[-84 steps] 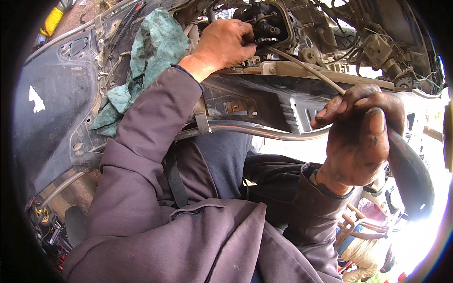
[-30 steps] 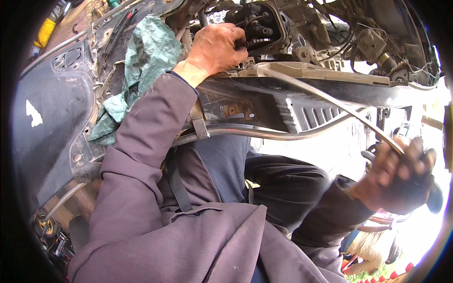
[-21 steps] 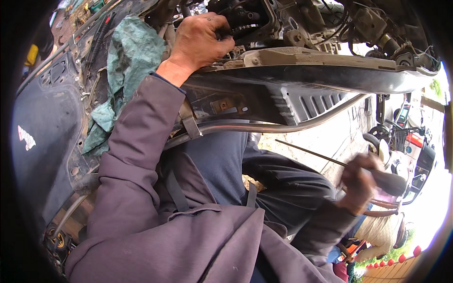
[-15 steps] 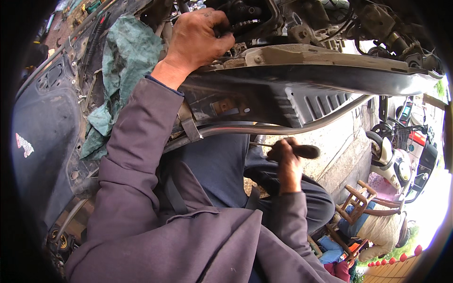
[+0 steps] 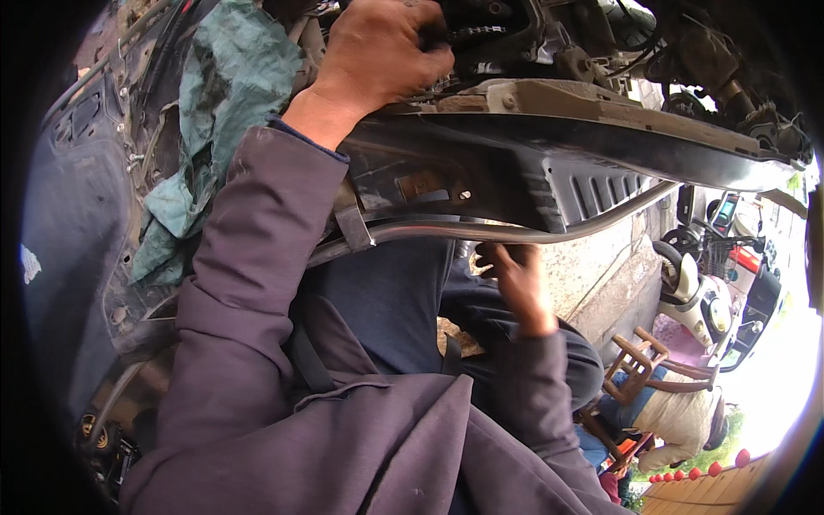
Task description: The person works on a motorcycle engine with the seat removed, using a wrench to tighten bolts on the engine casing. The person repeatedly adjusts and tightens components within the engine area, then stands up and moves away from the motorcycle.
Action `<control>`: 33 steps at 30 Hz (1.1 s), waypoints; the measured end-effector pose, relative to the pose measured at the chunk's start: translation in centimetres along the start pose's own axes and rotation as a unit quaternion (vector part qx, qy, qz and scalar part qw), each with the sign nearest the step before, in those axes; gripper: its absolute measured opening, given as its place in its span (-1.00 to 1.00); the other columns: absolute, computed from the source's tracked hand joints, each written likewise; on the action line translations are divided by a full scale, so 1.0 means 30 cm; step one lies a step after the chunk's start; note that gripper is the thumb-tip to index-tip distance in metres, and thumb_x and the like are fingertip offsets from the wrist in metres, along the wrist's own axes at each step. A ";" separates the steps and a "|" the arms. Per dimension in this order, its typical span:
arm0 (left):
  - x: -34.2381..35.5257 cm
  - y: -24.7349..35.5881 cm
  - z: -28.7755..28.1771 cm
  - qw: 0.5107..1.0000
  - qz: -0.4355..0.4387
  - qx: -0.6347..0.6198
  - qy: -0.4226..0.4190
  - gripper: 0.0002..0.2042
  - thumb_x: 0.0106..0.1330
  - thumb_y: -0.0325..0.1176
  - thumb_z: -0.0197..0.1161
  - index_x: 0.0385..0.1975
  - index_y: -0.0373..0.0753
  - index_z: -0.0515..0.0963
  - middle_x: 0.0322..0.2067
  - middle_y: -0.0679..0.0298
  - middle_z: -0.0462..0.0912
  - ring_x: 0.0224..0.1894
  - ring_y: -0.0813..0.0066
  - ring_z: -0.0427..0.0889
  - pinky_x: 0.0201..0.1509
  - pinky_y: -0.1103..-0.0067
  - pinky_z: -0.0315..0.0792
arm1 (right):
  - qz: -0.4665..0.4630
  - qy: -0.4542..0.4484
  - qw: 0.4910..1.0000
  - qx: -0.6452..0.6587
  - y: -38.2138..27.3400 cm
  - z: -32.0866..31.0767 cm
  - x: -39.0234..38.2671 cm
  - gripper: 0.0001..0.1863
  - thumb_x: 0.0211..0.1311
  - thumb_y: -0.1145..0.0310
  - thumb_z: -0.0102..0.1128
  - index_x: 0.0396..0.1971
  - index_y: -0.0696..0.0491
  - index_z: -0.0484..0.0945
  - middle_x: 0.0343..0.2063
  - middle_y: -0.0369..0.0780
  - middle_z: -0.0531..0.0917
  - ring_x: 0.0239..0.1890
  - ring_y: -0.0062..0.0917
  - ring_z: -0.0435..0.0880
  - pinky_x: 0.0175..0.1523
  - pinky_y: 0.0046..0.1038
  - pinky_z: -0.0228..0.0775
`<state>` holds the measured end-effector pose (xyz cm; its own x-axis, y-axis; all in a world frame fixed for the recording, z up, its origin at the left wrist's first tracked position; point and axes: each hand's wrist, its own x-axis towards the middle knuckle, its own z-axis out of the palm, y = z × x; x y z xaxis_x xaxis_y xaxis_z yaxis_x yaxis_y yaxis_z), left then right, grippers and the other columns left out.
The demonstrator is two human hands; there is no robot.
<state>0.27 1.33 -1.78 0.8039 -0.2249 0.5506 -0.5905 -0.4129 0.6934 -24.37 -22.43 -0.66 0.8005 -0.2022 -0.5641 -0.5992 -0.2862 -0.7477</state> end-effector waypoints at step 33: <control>0.027 0.052 -0.035 0.979 -0.085 0.115 -0.144 -0.79 0.06 -0.22 0.38 -0.31 -0.10 0.75 -0.32 0.15 0.77 -0.16 0.11 0.76 -0.07 0.25 0.65 | -0.588 -0.137 0.357 -0.713 -1.001 0.133 0.391 -0.80 -0.01 0.26 0.20 -0.53 0.07 0.71 0.02 0.00 0.55 0.29 -0.06 0.37 0.36 0.02 0.21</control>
<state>-0.08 1.44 0.24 0.8954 -0.3618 0.2595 -0.4416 -0.6469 0.6217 2.97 -12.47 13.78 0.3428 0.8856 -0.3134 0.9195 -0.2480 0.3051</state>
